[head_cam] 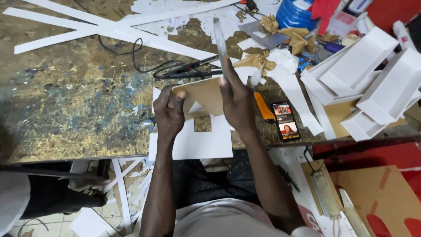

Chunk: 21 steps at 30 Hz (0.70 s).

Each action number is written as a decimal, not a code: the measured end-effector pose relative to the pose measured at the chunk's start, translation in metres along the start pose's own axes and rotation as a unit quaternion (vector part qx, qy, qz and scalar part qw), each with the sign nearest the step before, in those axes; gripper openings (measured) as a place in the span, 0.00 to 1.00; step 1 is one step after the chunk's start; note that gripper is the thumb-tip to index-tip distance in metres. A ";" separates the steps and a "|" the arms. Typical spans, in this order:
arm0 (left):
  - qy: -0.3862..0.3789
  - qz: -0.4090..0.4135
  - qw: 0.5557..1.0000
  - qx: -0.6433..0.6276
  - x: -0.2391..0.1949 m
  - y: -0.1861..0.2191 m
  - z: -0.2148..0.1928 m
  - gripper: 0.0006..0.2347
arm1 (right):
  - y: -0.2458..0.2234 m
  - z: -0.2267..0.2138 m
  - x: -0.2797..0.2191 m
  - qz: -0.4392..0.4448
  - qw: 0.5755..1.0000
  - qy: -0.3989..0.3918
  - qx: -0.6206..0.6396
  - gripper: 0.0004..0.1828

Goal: Peeling the protective brown paper backing off a white acrylic letter 'A' using hands and a small scraper tool on a fabrication workbench.

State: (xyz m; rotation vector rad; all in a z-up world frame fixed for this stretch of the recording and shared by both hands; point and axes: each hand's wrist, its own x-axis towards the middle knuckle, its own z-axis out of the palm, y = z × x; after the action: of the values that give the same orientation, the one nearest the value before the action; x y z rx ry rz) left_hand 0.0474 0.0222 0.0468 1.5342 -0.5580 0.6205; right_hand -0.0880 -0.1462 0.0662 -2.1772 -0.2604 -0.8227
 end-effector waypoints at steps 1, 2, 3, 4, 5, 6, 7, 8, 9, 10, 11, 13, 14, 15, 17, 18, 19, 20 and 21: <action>0.003 0.008 1.000 -0.001 0.001 -0.006 0.000 0.06 | 0.006 0.002 0.009 -0.008 1.000 0.004 -0.001 0.30; 0.004 0.012 1.000 0.002 0.002 -0.012 0.001 0.06 | 0.012 0.004 0.018 -0.015 1.000 0.014 0.006 0.30; 0.004 0.009 1.000 0.006 -0.005 -0.016 0.000 0.07 | 0.016 0.004 0.020 -0.017 1.000 0.020 0.012 0.30; 0.007 0.011 1.000 0.005 0.001 -0.018 0.001 0.07 | 0.037 0.013 0.028 -0.020 1.000 0.020 0.012 0.30; -0.003 0.010 1.000 0.007 -0.003 -0.018 -0.001 0.07 | 0.054 0.022 0.026 -0.044 0.998 0.048 0.015 0.31; -0.012 0.010 1.000 0.008 -0.006 -0.018 -0.002 0.07 | 0.071 0.031 0.023 -0.068 0.995 0.077 0.019 0.33; -0.022 0.010 1.000 0.005 -0.008 -0.013 -0.004 0.07 | 0.072 0.019 0.037 -0.061 0.994 0.084 0.015 0.33; -0.028 -0.008 1.000 -0.007 -0.010 -0.008 -0.006 0.06 | 0.073 0.007 0.051 0.022 0.995 0.062 0.076 0.31; -0.017 -0.021 1.000 -0.014 -0.009 -0.002 -0.010 0.05 | 0.074 -0.005 0.073 0.091 0.985 0.030 0.143 0.29; -0.011 -0.016 1.000 -0.012 -0.005 0.000 -0.011 0.05 | 0.063 -0.011 0.067 0.083 0.986 0.028 0.145 0.29; -0.011 -0.011 1.000 -0.008 0.000 0.000 -0.008 0.04 | 0.053 -0.018 0.060 0.101 0.981 0.021 0.162 0.28; -0.009 -0.008 1.000 -0.003 0.008 -0.007 -0.006 0.04 | 0.050 -0.021 0.042 0.118 0.976 0.011 0.180 0.29; -0.015 0.001 1.000 0.004 0.011 -0.013 -0.006 0.03 | 0.056 -0.017 0.031 0.129 0.965 0.025 0.229 0.29; -0.024 0.006 1.000 0.013 0.012 -0.020 -0.009 0.03 | 0.060 -0.012 0.018 0.144 0.949 0.037 0.279 0.28; -0.025 -0.016 0.999 0.014 -0.001 -0.031 -0.016 0.04 | 0.052 -0.012 0.004 0.162 0.942 0.057 0.289 0.30; -0.025 -0.033 0.999 0.012 -0.001 -0.037 -0.017 0.05 | 0.049 -0.011 0.002 0.175 0.935 0.080 0.297 0.31; -0.024 -0.033 0.999 0.012 0.001 -0.051 -0.019 0.05 | 0.049 -0.004 0.007 0.174 0.935 0.080 0.297 0.31; -0.029 -0.031 0.999 0.011 0.002 -0.066 -0.021 0.05 | 0.050 0.005 0.011 0.187 0.927 0.066 0.317 0.33; -0.035 -0.042 0.998 0.012 -0.011 -0.077 -0.026 0.05 | 0.047 0.011 0.004 0.210 0.917 0.047 0.335 0.34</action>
State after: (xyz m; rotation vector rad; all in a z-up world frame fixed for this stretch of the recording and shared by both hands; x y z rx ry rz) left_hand 0.0897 0.0521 -0.0164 1.5989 -0.5368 0.5132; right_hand -0.0598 -0.1705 0.0350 -1.4627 -0.0084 -0.4893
